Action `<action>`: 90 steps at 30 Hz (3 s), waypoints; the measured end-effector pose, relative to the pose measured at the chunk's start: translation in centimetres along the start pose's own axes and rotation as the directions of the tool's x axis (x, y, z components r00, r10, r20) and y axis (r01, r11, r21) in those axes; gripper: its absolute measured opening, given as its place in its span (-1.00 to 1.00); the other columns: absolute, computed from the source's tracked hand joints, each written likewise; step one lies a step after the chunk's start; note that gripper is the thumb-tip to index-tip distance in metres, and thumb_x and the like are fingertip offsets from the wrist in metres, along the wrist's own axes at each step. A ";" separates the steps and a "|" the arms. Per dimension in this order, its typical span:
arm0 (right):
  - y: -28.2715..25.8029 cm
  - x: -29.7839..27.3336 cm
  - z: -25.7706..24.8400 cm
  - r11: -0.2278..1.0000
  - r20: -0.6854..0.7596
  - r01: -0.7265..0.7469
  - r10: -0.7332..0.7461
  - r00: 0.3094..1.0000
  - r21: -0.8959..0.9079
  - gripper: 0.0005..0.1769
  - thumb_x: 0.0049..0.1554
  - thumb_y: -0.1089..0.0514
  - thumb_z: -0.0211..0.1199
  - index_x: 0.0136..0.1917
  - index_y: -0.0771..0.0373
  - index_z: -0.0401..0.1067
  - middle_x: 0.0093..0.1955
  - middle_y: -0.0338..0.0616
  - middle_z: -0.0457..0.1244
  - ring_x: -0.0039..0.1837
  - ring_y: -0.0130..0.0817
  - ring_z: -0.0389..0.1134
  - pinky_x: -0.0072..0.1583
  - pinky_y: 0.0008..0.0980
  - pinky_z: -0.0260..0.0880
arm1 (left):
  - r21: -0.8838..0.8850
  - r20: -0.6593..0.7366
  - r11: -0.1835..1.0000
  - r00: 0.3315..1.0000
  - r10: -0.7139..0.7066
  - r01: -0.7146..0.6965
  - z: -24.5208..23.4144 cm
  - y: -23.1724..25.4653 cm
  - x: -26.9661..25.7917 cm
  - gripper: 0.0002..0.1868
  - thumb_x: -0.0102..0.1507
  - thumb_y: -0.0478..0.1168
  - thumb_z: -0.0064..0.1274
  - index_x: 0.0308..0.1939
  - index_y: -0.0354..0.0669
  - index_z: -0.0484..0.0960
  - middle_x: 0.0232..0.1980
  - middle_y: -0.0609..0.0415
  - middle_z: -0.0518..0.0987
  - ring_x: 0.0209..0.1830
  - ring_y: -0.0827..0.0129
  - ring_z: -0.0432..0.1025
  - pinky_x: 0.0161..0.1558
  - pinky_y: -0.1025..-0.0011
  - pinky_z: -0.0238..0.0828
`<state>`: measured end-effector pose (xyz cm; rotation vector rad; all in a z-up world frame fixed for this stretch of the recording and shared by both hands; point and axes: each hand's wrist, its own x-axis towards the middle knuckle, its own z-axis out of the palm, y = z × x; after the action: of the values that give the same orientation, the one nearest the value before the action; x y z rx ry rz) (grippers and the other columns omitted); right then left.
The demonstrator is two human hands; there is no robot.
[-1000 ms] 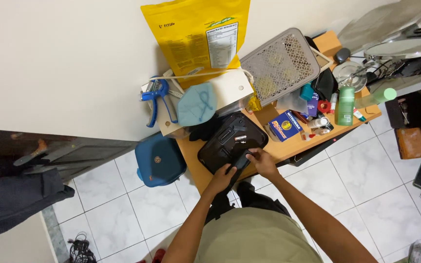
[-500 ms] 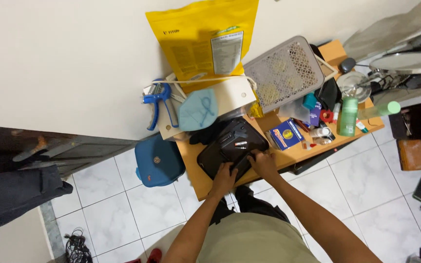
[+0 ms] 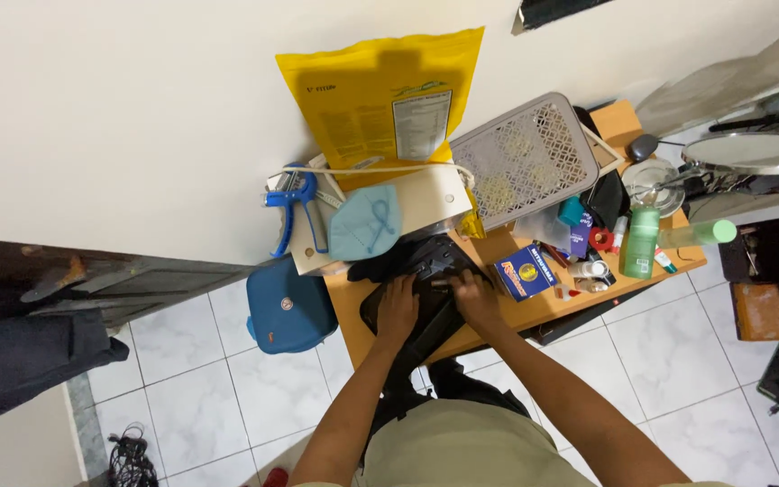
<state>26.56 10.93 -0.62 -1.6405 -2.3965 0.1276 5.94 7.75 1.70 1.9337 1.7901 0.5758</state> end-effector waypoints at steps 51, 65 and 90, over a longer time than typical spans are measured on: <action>-9.5 -2.2 -13.2 0.426 0.047 -0.134 0.210 0.977 0.895 -0.72 0.18 0.28 0.32 0.18 0.32 0.50 0.00 -0.22 0.41 -0.01 -0.53 0.36 0.01 -0.54 0.38 | -0.876 0.475 -0.046 0.875 0.091 0.480 -5.9 0.3 -4.9 -0.35 0.48 0.17 -0.42 0.59 -0.02 0.09 0.07 -0.06 0.59 -0.29 0.31 0.53 -0.35 0.34 0.51; -13.0 -2.2 -14.0 0.594 0.013 -0.070 0.100 0.995 0.801 -0.72 0.04 0.22 0.47 0.03 0.31 0.57 0.07 -0.10 0.30 0.00 -0.27 0.39 -0.01 -0.35 0.42 | -0.907 0.415 -0.040 0.906 0.085 0.420 -7.6 0.7 -5.5 -0.41 0.51 0.13 -0.35 0.56 0.02 0.17 0.11 0.04 0.51 -0.12 0.41 0.50 -0.32 0.35 0.51; -8.1 -3.4 -5.7 -0.147 0.375 -0.345 0.328 0.867 0.927 -0.82 0.22 0.33 0.21 0.08 0.42 0.51 -0.12 -0.15 0.38 -0.15 -0.45 0.40 -0.09 -0.40 0.49 | -0.840 0.528 -0.110 0.848 0.058 0.531 -5.6 -1.7 -6.3 -0.39 0.49 0.15 -0.46 0.57 0.06 0.13 -0.02 0.00 0.58 -0.29 0.30 0.52 -0.35 0.30 0.51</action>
<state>21.73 4.49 6.03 -1.2149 -0.8863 1.5882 0.87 1.82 5.21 0.4420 0.7382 0.8865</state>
